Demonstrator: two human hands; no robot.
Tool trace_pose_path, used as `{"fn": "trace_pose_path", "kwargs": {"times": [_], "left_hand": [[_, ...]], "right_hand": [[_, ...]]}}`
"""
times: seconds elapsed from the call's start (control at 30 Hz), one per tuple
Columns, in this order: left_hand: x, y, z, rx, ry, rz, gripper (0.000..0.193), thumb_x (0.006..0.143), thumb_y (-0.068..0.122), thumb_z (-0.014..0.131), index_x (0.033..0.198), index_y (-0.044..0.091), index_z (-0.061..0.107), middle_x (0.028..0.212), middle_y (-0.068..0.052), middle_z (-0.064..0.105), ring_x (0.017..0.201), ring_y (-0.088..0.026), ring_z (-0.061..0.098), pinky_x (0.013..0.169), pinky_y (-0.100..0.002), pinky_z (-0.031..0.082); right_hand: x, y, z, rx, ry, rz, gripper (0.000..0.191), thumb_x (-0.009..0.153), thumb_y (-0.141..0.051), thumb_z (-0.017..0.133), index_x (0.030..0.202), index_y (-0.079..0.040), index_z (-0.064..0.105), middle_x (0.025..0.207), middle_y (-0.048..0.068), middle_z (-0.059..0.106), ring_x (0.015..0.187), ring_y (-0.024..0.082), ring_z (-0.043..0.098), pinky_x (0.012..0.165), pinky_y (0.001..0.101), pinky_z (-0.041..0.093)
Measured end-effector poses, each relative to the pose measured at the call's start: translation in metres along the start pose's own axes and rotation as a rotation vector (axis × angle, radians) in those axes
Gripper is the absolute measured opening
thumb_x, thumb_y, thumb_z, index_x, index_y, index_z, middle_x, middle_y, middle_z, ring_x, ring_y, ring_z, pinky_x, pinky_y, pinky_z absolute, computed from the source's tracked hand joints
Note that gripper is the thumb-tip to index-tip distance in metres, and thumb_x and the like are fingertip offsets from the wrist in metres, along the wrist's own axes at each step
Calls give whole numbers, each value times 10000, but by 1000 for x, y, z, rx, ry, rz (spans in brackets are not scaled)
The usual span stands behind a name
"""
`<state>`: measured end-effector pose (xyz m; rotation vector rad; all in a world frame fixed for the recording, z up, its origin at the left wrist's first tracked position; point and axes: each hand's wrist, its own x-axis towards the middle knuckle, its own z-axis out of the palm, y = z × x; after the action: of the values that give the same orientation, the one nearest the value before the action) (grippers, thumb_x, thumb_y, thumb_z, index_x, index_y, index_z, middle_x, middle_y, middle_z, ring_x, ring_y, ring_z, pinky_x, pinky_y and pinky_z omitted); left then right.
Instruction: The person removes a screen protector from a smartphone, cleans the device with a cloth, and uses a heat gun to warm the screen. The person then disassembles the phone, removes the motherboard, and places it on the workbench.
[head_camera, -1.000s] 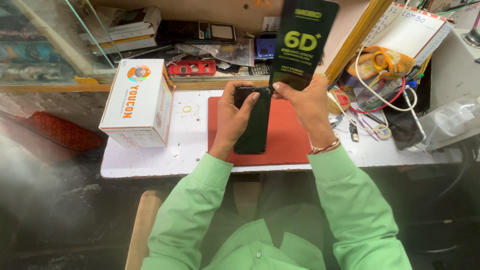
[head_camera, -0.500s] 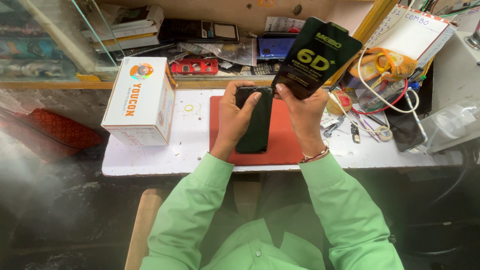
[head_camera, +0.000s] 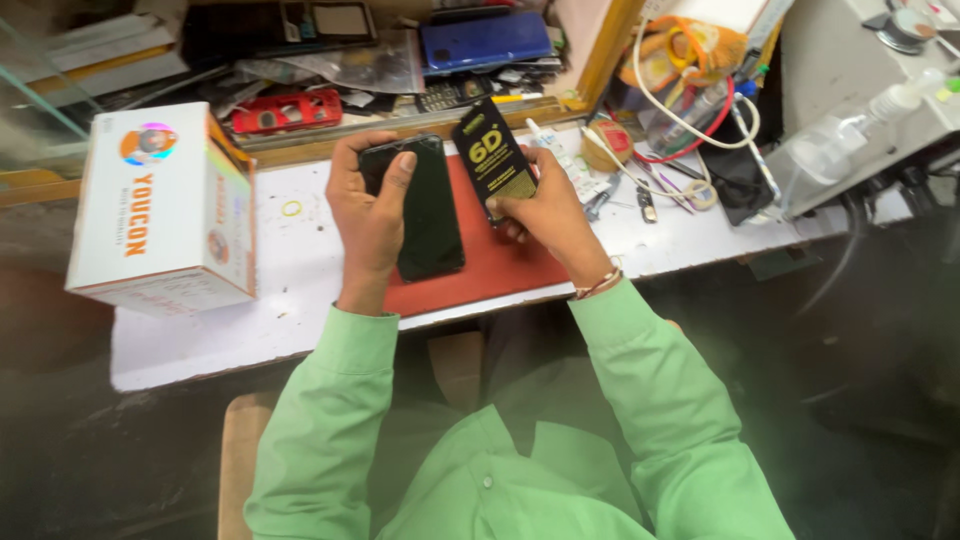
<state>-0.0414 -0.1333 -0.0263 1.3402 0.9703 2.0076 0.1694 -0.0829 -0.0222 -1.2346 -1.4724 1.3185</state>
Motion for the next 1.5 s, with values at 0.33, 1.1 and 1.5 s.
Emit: {"fn": "trace_pose_path", "kwargs": {"times": [0.33,1.1,1.5], "left_hand": [[-3,6,4,-20,-52,54,230,1046,40,734,1222,26,587,1106,-43,672,1023,-97,643,945,-250,541],[-1,1,10,-27,-37,27,224,1028,44,724,1211,35,594,1092,-26,659,988,-87,624,898,-237,528],[6,-2,13,-70,7,-33,227,989,51,742,1180,43,619,1089,-20,653,1001,-88,605,907,-237,510]], "right_hand": [[-54,53,-99,-966,520,-515,191,934,-74,721,1119,-28,731,1052,157,574,917,329,607,798,438,504],[-105,60,-133,-1030,167,-734,352,922,-82,643,1269,-42,681,1345,102,651,1265,331,573,1057,455,444],[-135,66,-132,-983,253,-975,222,820,109,750,1013,0,748,1041,100,735,967,279,700,857,370,564]]}}
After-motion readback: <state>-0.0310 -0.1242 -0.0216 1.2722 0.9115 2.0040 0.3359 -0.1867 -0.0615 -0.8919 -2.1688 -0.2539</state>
